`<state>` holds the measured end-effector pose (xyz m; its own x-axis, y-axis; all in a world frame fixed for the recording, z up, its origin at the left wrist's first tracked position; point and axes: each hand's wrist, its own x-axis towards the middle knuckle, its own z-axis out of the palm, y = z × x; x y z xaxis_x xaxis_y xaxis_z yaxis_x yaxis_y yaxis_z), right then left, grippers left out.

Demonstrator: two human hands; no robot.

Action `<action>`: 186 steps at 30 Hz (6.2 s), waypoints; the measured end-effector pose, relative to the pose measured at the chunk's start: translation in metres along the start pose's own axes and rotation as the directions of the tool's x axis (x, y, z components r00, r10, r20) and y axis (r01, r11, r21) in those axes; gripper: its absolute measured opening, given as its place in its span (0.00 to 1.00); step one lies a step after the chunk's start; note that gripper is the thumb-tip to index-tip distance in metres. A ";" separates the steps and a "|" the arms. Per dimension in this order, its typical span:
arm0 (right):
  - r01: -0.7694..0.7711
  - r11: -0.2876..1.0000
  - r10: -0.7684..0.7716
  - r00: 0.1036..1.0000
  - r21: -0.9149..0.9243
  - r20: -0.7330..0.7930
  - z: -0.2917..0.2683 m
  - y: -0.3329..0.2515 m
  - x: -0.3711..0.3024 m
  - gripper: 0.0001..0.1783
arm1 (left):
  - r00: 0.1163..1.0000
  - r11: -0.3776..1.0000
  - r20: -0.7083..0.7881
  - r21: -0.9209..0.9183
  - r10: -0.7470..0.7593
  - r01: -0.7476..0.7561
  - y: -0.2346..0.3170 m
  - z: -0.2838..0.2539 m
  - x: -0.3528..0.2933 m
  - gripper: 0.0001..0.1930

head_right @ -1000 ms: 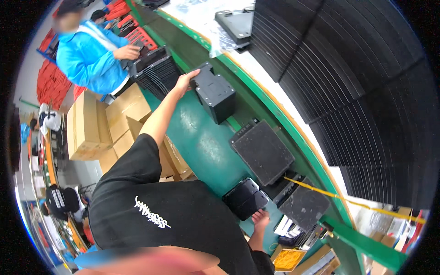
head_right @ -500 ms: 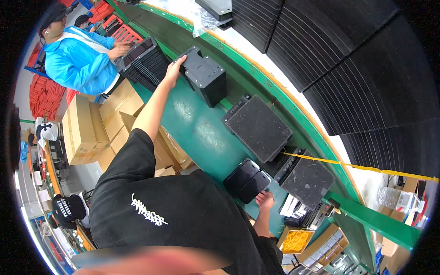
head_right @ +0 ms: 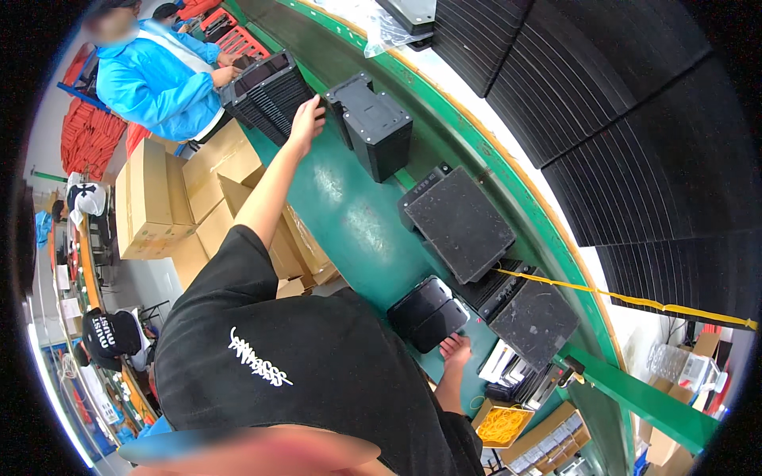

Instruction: Assembling and testing electronic components on a factory production line.

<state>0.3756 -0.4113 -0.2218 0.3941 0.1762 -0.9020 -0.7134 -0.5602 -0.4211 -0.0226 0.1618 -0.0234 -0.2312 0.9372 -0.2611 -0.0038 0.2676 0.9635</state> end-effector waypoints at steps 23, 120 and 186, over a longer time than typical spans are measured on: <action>0.068 0.998 -0.067 0.995 -0.006 0.080 0.008 -0.007 -0.012 0.28 | 0.934 0.915 0.087 0.251 -0.347 0.317 -0.126 -0.106 -0.206 0.26; 0.041 0.996 -0.040 0.999 0.079 -0.012 0.016 -0.005 -0.017 0.32 | 0.961 0.828 -0.247 0.508 -0.124 0.237 0.090 -0.240 0.021 0.42; 0.095 0.995 -0.095 0.995 0.000 -0.003 0.017 -0.009 -0.012 0.31 | 0.449 0.588 0.781 0.624 -0.435 -0.515 -0.084 -0.097 -0.341 0.36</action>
<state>0.3673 -0.3946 -0.2087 0.4618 0.2267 -0.8575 -0.6728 -0.5405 -0.5052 -0.0381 -0.2018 -0.0096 0.6571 0.4795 -0.5816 0.7238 -0.1859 0.6645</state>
